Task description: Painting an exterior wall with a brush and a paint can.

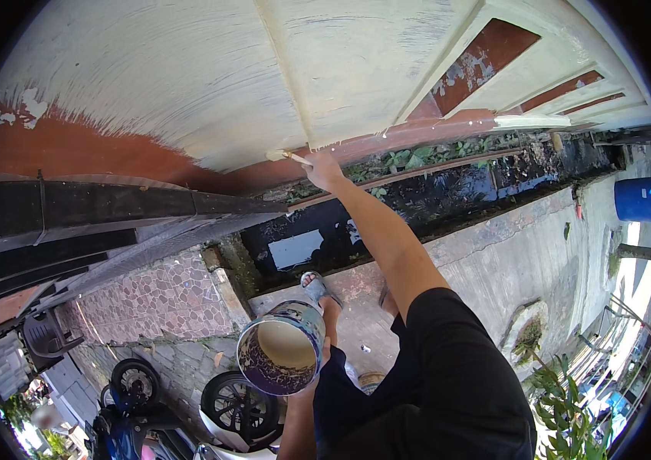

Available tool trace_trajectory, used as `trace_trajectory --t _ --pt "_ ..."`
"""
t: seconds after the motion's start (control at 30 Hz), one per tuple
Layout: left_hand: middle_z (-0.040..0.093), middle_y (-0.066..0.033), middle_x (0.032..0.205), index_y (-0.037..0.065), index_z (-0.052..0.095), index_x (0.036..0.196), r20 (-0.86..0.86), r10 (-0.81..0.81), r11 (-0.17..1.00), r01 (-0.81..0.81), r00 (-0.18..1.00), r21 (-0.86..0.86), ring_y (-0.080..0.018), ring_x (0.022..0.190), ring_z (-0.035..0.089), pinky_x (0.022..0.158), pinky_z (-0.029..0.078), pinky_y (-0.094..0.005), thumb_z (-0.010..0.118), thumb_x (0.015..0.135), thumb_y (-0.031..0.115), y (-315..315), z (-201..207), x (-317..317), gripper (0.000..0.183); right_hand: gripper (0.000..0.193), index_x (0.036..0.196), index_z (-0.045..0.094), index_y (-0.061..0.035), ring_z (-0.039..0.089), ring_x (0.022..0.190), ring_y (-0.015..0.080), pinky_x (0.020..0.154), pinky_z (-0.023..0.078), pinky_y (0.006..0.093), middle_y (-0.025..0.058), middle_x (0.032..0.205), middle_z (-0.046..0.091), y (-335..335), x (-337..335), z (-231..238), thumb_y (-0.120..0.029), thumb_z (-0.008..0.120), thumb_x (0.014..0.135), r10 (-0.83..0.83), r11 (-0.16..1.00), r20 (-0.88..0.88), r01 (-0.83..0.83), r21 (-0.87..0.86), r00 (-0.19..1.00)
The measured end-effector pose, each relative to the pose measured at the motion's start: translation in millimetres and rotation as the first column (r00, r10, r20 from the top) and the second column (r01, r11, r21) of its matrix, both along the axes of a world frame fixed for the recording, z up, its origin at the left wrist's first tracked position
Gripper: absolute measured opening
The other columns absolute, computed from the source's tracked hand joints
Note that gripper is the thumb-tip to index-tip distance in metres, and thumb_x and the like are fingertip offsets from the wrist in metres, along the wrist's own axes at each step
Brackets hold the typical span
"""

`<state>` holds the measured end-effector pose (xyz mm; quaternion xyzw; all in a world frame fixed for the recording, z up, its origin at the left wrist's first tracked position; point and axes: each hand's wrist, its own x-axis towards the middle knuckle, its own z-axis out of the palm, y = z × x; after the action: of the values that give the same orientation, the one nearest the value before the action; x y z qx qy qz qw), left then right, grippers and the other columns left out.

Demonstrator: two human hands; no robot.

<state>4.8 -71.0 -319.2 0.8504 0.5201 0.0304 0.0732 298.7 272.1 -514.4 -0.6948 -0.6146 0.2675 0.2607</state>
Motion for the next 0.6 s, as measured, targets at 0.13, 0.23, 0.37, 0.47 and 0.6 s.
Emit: trace_trajectory --t 0.13,0.23,0.37,0.47,0.6 --pt "0.056 -0.0133 0.154 0.008 0.044 0.159 -0.013 -0.005 1.000 0.005 1.000 0.008 -0.0304 0.140 0.058 0.118 0.048 -0.0460 0.076 0.096 0.029 0 3 -1 0.074 0.021 0.094 0.078 -0.0045 0.071 0.086 0.0462 0.081 0.057 0.0566 0.0248 0.086 0.073 -57 89 0 -0.023 0.069 0.094 -0.158 0.986 0.114 0.162 -0.026 0.981" --pt "0.056 -0.0133 0.154 0.008 0.044 0.159 -0.031 -0.015 1.000 0.015 0.999 0.009 -0.0306 0.140 0.058 0.118 0.048 -0.0461 0.075 0.097 0.030 0 5 -1 0.073 0.020 0.089 0.076 -0.0033 0.071 0.083 0.0469 0.080 0.057 0.0576 0.0244 0.083 0.072 -72 84 2 -0.021 0.067 0.093 -0.057 0.998 0.073 0.056 0.015 0.996" --pt "0.056 -0.0134 0.154 0.008 0.044 0.159 -0.064 -0.011 1.000 0.013 0.998 0.025 -0.0309 0.140 0.058 0.118 0.048 -0.0462 0.075 0.097 0.031 -4 6 0 0.073 0.018 0.083 0.074 -0.0033 0.072 0.084 0.0472 0.081 0.057 0.0582 0.0249 0.085 0.073 -36 -26 -7 -0.017 0.066 0.091 0.132 0.989 0.043 -0.134 0.054 0.990" --pt "0.056 -0.0134 0.154 0.008 0.044 0.159 -0.092 -0.009 0.999 0.012 0.996 0.033 -0.0311 0.140 0.058 0.118 0.048 -0.0463 0.074 0.098 0.032 -8 8 0 0.072 0.017 0.089 0.077 -0.0049 0.073 0.087 0.0465 0.083 0.059 0.0562 0.0253 0.088 0.074 6 -80 -14 -0.018 0.066 0.091 0.087 0.996 0.023 -0.087 -0.012 0.996" --pt "0.056 -0.0135 0.154 0.009 0.044 0.159 -0.117 -0.006 0.999 0.011 0.993 0.039 -0.0313 0.140 0.058 0.118 0.048 -0.0465 0.073 0.098 0.034 -12 10 -3 0.072 0.019 0.092 0.079 -0.0046 0.073 0.091 0.0466 0.088 0.059 0.0550 0.0253 0.092 0.075 14 -12 -9 -0.018 0.067 0.093 0.071 0.997 0.150 -0.070 -0.014 0.986"
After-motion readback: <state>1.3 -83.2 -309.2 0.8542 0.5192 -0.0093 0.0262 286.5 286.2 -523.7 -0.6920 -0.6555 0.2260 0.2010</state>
